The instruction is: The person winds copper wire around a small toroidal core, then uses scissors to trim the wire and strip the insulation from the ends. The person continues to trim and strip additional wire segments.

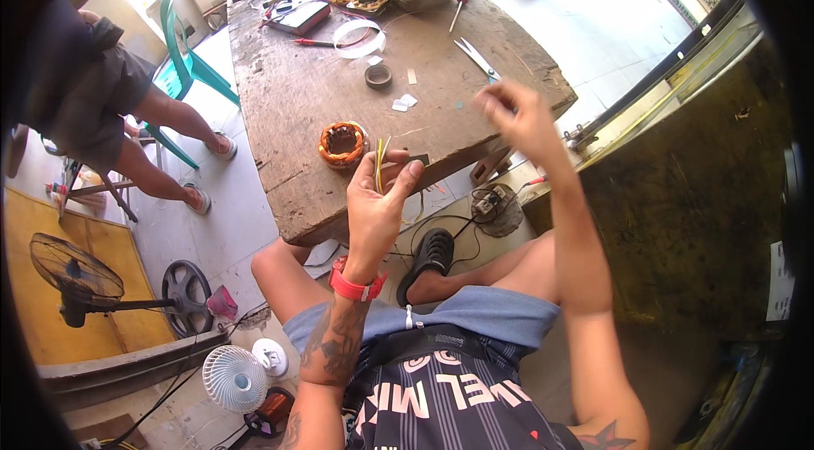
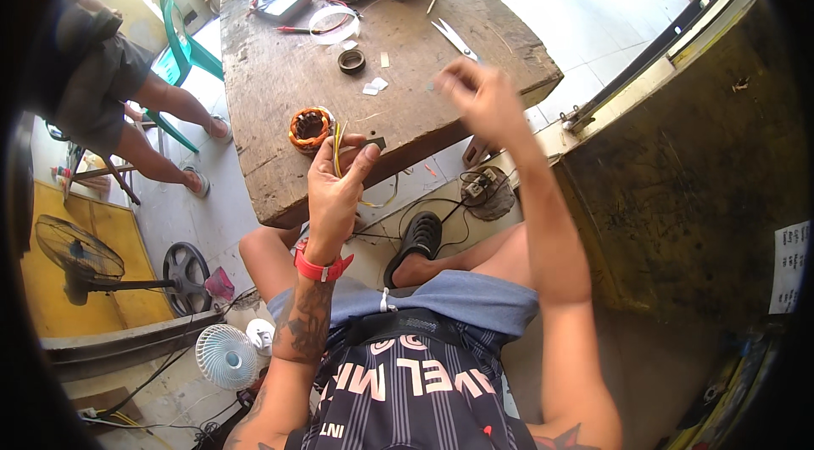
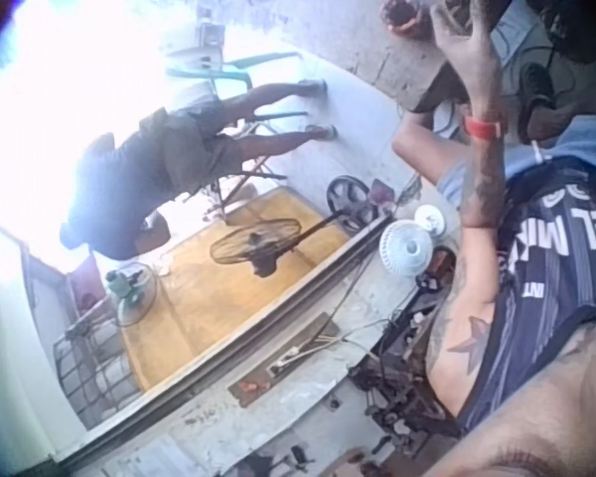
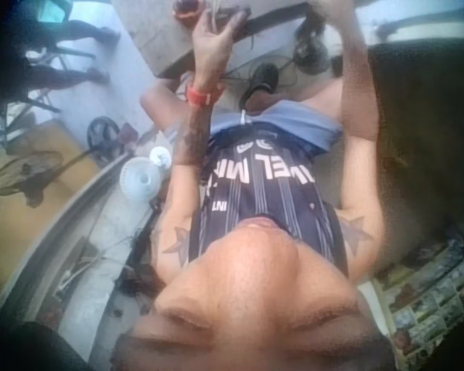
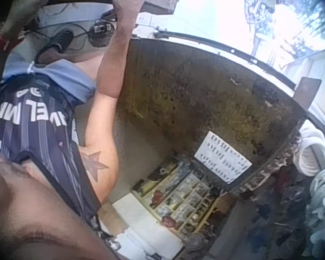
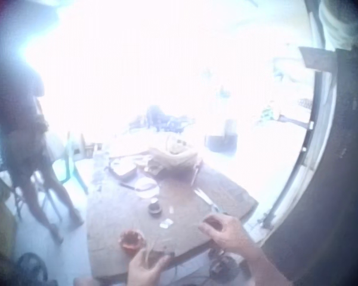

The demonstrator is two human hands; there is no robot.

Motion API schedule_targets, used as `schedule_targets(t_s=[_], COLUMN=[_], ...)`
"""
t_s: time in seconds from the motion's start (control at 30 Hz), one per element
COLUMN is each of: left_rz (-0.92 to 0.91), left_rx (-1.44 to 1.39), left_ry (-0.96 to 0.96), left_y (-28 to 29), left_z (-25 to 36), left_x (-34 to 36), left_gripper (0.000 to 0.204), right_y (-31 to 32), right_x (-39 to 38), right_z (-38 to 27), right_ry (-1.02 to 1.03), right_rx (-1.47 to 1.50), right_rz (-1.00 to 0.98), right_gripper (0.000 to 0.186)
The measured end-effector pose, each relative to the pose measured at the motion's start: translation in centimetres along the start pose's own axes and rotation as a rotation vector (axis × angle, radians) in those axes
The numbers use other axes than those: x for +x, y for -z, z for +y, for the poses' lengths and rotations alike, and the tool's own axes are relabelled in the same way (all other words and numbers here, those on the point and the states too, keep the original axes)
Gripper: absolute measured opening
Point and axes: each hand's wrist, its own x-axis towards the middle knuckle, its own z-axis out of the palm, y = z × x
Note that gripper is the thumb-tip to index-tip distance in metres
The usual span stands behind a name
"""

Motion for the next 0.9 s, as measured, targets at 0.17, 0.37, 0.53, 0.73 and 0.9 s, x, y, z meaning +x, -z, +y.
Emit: schedule_targets(t_s=[0.17, 0.37, 0.53, 0.73, 0.9], left_rz=[-0.076, -0.054, -0.080, -0.019, 0.492], left_rx=[-0.038, -0.034, -0.191, -0.443, -0.660], left_ry=[-0.063, 0.009, 0.098, -0.002, -0.427], left_y=[0.5, 2.1, 3.7, 4.3, 12.9], left_z=[-1.4, -0.6, 0.9, 2.3, 8.4], left_x=[-0.8, -2.7, -4.2, -4.6, -1.6], left_gripper=[0.025, 0.025, 0.034, 0.030, 0.028], right_y=[-7.1, -7.6, -7.4, -13.1, -14.1], right_x=[-7.6, -4.8, -2.5, -11.7, -14.8], right_z=[-1.3, 0.7, -0.1, -4.1, -0.9], right_ry=[0.005, -0.037, 0.112, 0.444, 0.091], right_rx=[0.513, 0.529, -0.220, 0.311, 0.228], right_rz=[-0.139, -0.074, 0.224, -0.082, -0.312], right_gripper=[0.018, 0.019, 0.029, 0.026, 0.024])
